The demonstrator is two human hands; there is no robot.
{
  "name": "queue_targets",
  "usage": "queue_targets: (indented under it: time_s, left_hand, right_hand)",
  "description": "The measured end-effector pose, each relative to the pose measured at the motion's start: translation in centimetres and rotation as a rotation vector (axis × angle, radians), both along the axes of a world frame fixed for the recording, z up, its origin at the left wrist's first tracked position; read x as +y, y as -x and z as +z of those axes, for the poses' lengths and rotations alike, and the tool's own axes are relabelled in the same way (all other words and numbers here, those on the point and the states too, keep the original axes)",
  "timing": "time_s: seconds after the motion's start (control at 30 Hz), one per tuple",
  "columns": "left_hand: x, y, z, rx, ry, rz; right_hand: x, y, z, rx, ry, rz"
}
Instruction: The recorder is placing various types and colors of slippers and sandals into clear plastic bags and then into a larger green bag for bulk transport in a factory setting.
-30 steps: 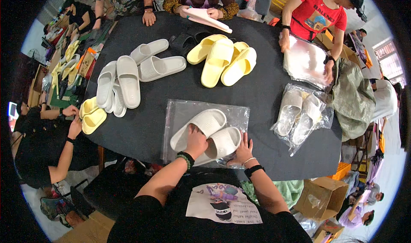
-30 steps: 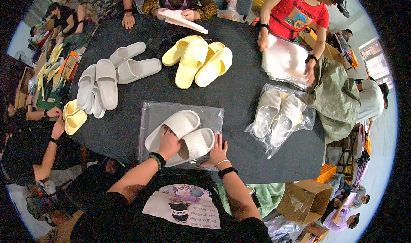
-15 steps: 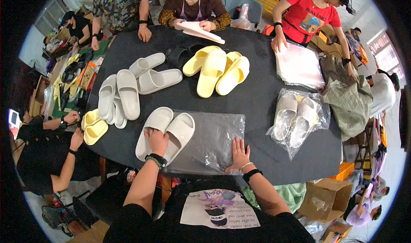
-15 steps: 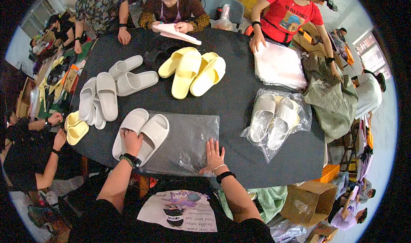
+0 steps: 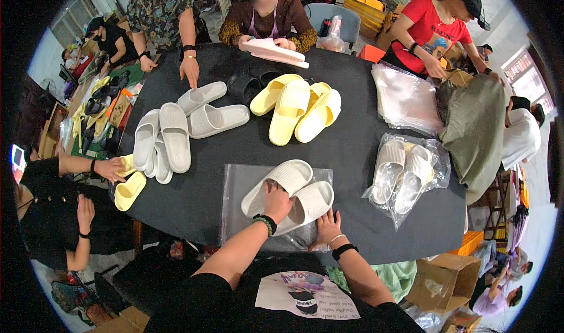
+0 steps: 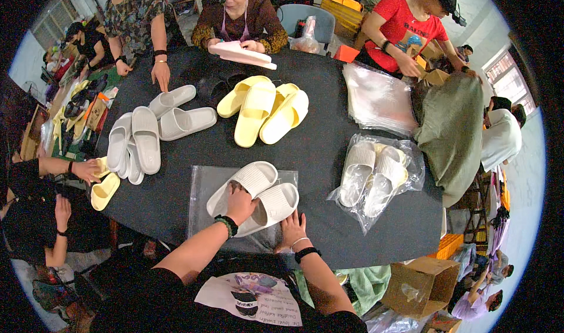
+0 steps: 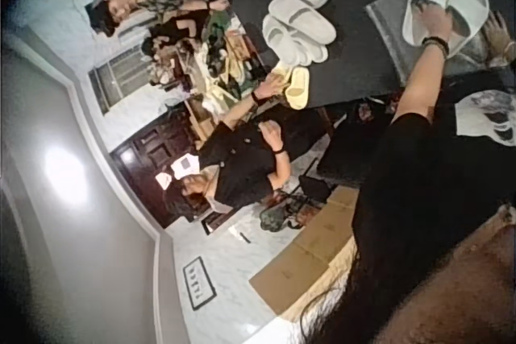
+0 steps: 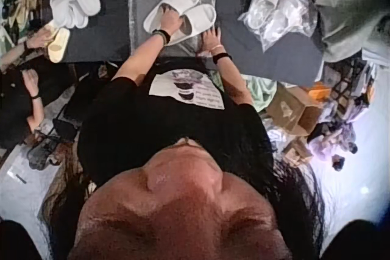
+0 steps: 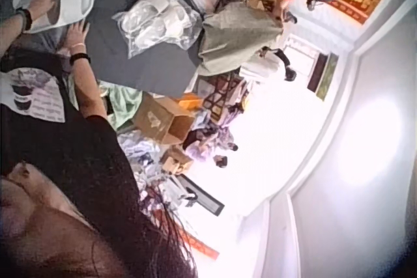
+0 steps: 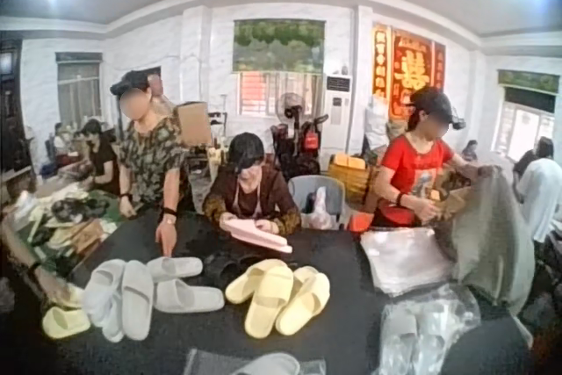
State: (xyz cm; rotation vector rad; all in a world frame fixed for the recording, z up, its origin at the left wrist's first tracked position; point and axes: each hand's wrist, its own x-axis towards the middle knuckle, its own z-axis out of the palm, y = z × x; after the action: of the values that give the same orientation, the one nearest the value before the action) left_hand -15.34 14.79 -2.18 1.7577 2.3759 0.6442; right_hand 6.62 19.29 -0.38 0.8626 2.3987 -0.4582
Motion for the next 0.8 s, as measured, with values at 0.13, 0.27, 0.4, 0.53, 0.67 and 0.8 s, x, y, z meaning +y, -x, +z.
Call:
queue_targets:
  time_s: [0.13, 0.27, 0.4, 0.53, 0.67, 0.8]
  left_hand:
    - [-0.7, 4.4, 0.0, 0.025, 0.291, 0.112]
    - [-3.5, 9.4, 0.2, 0.065, 0.206, 0.325]
    - [-7.1, 14.0, 1.1, 0.019, 0.21, 0.466]
    - [-10.2, 18.4, 6.2, 0.186, 0.14, 0.522]
    - [-10.3, 25.5, 14.1, 0.252, -0.062, 0.652]
    - [-9.3, 35.0, 18.6, 0.285, -0.009, 0.873]
  right_hand:
    - [0.1, 0.1, 0.3, 0.093, 0.011, -0.052]
    - [-0.5, -0.3, -0.1, 0.096, -0.028, -0.049]
    - [-0.7, -0.4, -0.1, 0.019, -0.062, -0.013]
    - [-0.6, -0.2, 0.1, 0.016, -0.002, 0.0]
    - [-0.5, 0.1, -0.4, 0.036, -0.026, -0.01]
    - [-0.1, -0.3, -0.8, 0.011, -0.013, -0.033]
